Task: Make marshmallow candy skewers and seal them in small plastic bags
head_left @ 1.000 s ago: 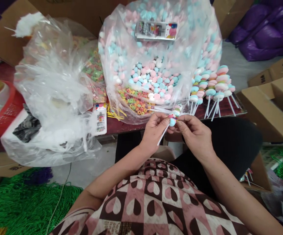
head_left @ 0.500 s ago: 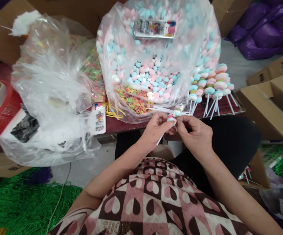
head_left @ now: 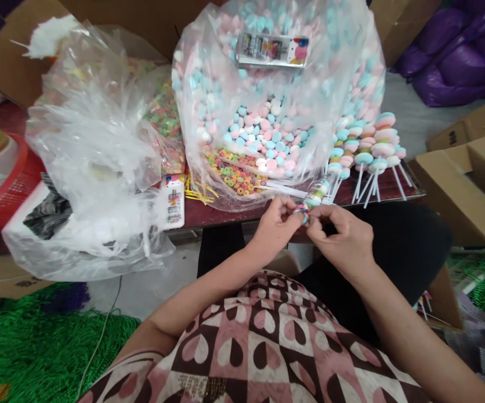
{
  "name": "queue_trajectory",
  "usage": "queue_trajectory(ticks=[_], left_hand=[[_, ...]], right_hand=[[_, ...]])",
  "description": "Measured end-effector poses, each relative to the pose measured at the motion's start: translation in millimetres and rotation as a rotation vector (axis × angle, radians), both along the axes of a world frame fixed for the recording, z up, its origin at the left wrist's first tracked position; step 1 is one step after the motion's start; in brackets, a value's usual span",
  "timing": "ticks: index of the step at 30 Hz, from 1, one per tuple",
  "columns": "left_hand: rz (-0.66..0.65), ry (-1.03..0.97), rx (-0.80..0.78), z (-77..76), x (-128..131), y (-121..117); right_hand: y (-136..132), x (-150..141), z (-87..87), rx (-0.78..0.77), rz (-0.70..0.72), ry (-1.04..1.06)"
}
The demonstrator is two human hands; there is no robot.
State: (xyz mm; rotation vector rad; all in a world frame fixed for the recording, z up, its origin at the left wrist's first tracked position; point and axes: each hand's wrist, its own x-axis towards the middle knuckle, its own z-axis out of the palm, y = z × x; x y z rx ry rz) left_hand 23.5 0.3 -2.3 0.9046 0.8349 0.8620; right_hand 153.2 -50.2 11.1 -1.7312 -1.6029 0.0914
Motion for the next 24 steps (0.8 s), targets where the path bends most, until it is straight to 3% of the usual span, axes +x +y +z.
queue_trajectory(ticks=[2,5,8,11,18,24], left_hand=[[-0.073,-0.152,-0.139,10.5,-3.2,4.0],[-0.056,-0.261,-0.267,22.1,-6.8,8.9],[-0.125,-0.32,-0.336,23.3,-7.6,9.9],[-0.16,-0.421,-0.333,21.0,-7.6,9.2],[0.04,-0.47,-0.256,21.0,-5.8,10.3],[0.18,-0.445,-0.202,17.1,-8.7,14.5]], right_hand=[[0.3,3.5,8.6,-0.026,-0.007,0.163],[0.5,4.5,21.2,-0.001,0.011,0.384],[-1.5,-2.5,26.1,-0.015,0.108,0.572],[-3.8,-10.9,19.9,-0.081,0.173,0.716],[1.6,-18.1,-2.0,-0.109,0.042,1.041],[-4.9,-15.9,12.7,-0.118,0.018,1.081]])
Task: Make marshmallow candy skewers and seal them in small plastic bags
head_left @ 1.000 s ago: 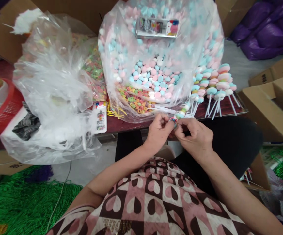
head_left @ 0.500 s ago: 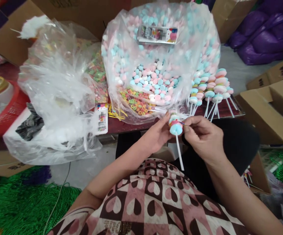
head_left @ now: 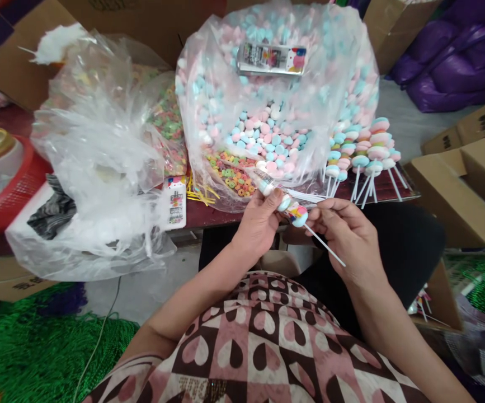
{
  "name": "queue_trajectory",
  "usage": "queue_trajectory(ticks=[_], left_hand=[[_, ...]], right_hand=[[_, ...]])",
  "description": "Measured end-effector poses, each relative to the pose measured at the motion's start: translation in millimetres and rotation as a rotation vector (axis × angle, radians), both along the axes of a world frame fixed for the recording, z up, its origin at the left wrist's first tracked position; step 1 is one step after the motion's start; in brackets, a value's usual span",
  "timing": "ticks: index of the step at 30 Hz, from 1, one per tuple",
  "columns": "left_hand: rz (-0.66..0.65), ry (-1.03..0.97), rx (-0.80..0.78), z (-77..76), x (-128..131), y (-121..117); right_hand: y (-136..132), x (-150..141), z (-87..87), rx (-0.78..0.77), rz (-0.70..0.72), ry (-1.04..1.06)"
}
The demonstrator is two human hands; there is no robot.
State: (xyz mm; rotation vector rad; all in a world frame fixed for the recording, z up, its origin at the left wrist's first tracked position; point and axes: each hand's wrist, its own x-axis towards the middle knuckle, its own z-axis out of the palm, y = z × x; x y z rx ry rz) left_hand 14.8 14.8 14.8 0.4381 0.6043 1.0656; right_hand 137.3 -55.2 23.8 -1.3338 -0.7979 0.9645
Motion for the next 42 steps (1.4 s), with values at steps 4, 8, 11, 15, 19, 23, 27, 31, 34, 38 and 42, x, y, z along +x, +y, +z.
queue_trajectory(ticks=[4,8,11,15,19,23,27,31,34,38,42], left_hand=[[0.06,0.094,0.067,-0.2,-0.2,0.7],[0.049,0.111,0.062,0.2,2.1,-1.4],[0.013,0.127,0.057,-1.9,2.7,-2.5],[-0.008,0.196,0.055,-6.7,2.1,-3.3],[-0.116,0.197,0.107,-6.9,-2.5,-2.3],[-0.272,0.238,0.228,-8.6,-9.5,1.9],[-0.275,0.28,0.258,-17.5,-10.9,4.8],[-0.212,0.304,0.184,-21.1,-7.9,3.9],[-0.179,0.322,0.172,-18.4,-6.7,4.2],[-0.215,0.291,0.241,-14.7,-8.2,5.0],[-0.311,0.27,0.262,-14.9,-9.8,3.1]], right_hand=[[-6.8,5.3,7.2,-0.01,0.193,-0.231],[-6.1,5.7,3.5,0.001,0.19,-0.536],[-4.0,5.5,-1.1,-0.008,0.21,-0.637],[-1.6,8.7,-6.6,-0.016,0.244,-0.68],[0.8,16.6,-7.4,-0.025,0.249,-0.793],[2.8,20.8,-4.4,-0.082,0.262,-0.648],[4.6,18.0,-7.8,-0.083,0.259,-0.765],[3.1,19.4,-9.1,-0.099,0.319,-0.786],[1.3,22.8,-2.9,-0.142,0.288,-0.635],[5.4,23.7,4.6,-0.218,0.343,-0.32],[9.7,19.6,2.4,-0.241,0.521,0.035]])
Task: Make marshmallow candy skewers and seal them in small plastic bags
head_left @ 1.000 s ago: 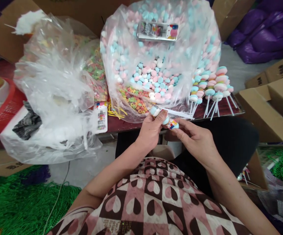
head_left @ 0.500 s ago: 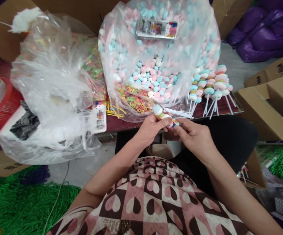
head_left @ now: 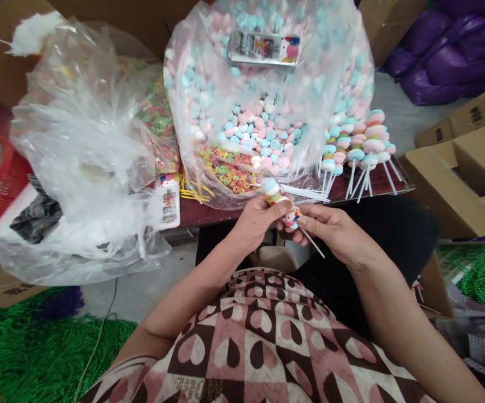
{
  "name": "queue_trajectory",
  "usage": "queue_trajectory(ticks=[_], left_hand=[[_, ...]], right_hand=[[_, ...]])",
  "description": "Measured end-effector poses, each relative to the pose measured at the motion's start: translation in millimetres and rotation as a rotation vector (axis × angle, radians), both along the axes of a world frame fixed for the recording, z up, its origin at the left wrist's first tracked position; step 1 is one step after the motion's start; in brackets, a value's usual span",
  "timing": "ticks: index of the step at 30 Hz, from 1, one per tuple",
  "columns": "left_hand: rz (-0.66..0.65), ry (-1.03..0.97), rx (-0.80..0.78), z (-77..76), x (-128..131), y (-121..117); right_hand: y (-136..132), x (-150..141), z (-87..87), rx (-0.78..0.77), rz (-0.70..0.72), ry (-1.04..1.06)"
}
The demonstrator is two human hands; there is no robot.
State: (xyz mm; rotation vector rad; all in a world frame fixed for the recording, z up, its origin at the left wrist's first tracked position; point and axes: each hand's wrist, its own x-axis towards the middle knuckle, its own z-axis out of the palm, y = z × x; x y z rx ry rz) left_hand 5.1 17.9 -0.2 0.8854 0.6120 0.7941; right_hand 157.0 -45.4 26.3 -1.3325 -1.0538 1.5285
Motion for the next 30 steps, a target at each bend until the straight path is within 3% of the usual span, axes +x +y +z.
queue_trajectory(ticks=[8,11,17,21,26,30], left_hand=[[-0.083,0.005,0.062,-3.7,-0.3,0.3],[-0.113,-0.024,0.082,-4.3,1.5,-3.8],[0.012,0.108,0.155,-2.0,7.5,-10.9],[0.043,0.216,0.242,-0.7,6.3,-7.8],[0.092,0.351,0.294,-3.1,5.9,-8.7],[0.082,0.445,0.278,-5.7,4.9,-12.5]], right_hand=[[-2.4,-13.6,-15.8,0.04,-0.32,0.049],[-0.8,-14.6,-17.9,0.065,-0.371,0.03],[-2.6,-15.4,-15.4,0.118,-0.385,-0.054],[-9.6,-13.1,-7.2,0.281,-0.33,-0.365],[-8.4,-9.7,-7.4,0.697,-0.3,-0.97],[-0.9,-6.9,-14.5,0.858,-0.236,-1.193]])
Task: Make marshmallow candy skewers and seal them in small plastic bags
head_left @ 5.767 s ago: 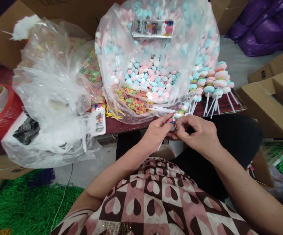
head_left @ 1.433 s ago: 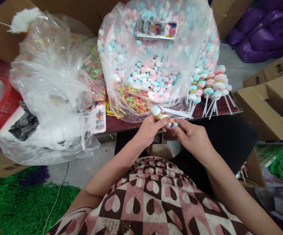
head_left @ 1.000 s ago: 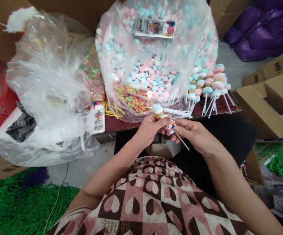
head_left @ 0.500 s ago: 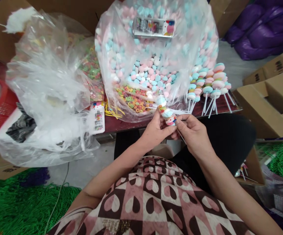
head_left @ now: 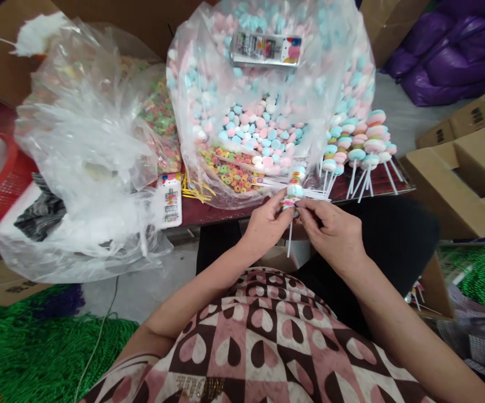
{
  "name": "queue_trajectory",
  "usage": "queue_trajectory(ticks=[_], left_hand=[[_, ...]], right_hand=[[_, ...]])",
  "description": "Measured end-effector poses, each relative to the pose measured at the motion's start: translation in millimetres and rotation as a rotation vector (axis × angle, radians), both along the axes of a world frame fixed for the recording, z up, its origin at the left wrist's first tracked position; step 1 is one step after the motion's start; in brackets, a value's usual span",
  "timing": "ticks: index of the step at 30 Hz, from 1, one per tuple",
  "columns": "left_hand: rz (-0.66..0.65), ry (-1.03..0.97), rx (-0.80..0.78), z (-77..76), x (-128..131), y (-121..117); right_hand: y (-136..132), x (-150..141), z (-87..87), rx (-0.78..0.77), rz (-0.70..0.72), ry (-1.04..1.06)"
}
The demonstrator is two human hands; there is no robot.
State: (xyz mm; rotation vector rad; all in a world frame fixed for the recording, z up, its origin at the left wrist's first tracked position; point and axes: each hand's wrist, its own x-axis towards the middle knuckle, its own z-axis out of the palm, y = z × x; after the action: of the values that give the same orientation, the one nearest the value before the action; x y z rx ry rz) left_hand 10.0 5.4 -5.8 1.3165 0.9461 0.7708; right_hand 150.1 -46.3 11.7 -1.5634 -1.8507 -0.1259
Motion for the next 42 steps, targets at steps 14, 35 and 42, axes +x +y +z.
queue_trajectory(ticks=[14,35,42], left_hand=[[0.083,-0.069,-0.114,2.1,-2.6,-2.1],[0.135,-0.556,-0.503,0.9,6.4,1.0],[0.045,-0.561,-0.517,10.6,3.2,0.5]], right_hand=[[8.1,-3.7,-0.2,0.045,-0.056,-0.2],[2.0,0.3,-6.9,-0.043,-0.002,0.097],[2.9,-2.3,-5.5,-0.053,-0.07,0.102]])
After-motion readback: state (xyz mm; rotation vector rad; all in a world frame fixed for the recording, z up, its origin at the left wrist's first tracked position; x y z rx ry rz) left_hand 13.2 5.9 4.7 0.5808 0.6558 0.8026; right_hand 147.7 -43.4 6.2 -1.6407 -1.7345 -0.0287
